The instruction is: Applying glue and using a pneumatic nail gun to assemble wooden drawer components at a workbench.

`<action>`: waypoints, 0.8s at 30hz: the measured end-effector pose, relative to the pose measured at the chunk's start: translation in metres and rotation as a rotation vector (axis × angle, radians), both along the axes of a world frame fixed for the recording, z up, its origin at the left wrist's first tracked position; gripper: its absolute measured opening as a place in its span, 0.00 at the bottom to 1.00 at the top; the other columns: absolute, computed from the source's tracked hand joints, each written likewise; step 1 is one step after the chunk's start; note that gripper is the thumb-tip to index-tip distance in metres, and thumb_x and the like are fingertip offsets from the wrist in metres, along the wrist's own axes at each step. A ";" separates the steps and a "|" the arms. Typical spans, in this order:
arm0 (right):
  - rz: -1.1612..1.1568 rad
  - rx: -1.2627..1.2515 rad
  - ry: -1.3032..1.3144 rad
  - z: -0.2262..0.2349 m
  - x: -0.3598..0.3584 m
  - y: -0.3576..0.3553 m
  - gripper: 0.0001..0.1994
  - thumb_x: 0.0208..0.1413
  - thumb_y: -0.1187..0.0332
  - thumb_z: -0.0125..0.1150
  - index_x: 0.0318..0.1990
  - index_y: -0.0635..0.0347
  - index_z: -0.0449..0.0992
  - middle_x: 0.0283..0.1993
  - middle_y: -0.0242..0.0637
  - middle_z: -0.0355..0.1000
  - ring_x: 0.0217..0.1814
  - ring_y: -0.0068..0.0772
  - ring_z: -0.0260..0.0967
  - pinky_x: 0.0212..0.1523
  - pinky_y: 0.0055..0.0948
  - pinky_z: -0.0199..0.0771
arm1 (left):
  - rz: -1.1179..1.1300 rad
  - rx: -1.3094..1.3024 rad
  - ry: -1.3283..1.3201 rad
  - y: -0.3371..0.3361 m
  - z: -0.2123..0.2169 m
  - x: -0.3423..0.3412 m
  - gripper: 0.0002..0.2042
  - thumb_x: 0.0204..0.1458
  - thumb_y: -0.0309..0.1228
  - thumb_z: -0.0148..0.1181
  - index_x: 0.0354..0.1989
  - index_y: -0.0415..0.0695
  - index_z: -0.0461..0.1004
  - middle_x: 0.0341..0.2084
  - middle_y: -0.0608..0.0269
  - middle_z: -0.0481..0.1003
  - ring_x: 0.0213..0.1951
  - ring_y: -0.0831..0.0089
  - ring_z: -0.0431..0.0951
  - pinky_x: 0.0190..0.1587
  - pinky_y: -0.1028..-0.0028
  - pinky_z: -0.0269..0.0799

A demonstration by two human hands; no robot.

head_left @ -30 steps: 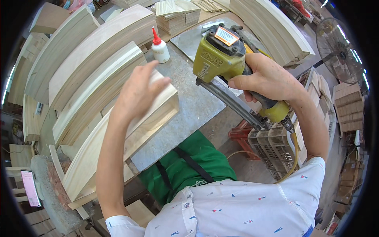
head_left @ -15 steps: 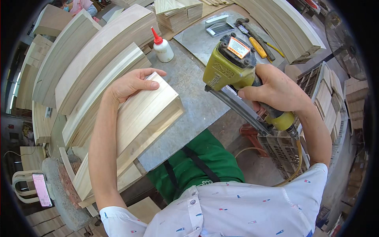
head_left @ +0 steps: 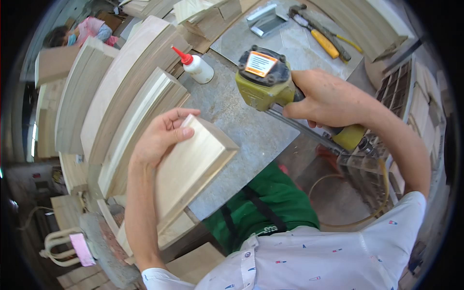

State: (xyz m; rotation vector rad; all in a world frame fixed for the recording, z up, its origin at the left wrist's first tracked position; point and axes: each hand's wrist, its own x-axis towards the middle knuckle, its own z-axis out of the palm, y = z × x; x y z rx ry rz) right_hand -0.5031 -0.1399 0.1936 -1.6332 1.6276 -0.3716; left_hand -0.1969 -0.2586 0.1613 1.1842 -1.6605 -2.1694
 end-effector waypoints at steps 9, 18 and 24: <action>0.009 0.038 -0.039 -0.054 -0.027 -0.044 0.14 0.47 0.69 0.53 0.33 0.77 0.70 0.22 0.54 0.71 0.22 0.42 0.73 0.30 0.37 0.74 | 0.096 -0.127 -0.171 0.022 0.014 -0.014 0.21 0.54 0.23 0.59 0.56 0.35 0.66 0.41 0.62 0.76 0.42 0.78 0.74 0.47 0.79 0.69; -0.045 -0.340 -0.034 -0.089 -0.029 -0.042 0.14 0.48 0.69 0.51 0.28 0.79 0.71 0.22 0.56 0.71 0.27 0.50 0.74 0.33 0.42 0.74 | 0.227 -0.262 -0.162 0.026 0.014 -0.012 0.19 0.49 0.20 0.62 0.52 0.34 0.71 0.33 0.68 0.73 0.37 0.80 0.71 0.43 0.79 0.68; -0.026 -0.052 -0.059 -0.071 -0.029 -0.045 0.14 0.48 0.69 0.51 0.28 0.79 0.72 0.23 0.58 0.71 0.28 0.50 0.75 0.33 0.43 0.75 | -0.041 -0.264 -0.331 0.003 0.032 -0.020 0.18 0.45 0.18 0.65 0.47 0.40 0.76 0.30 0.71 0.69 0.32 0.83 0.66 0.38 0.81 0.66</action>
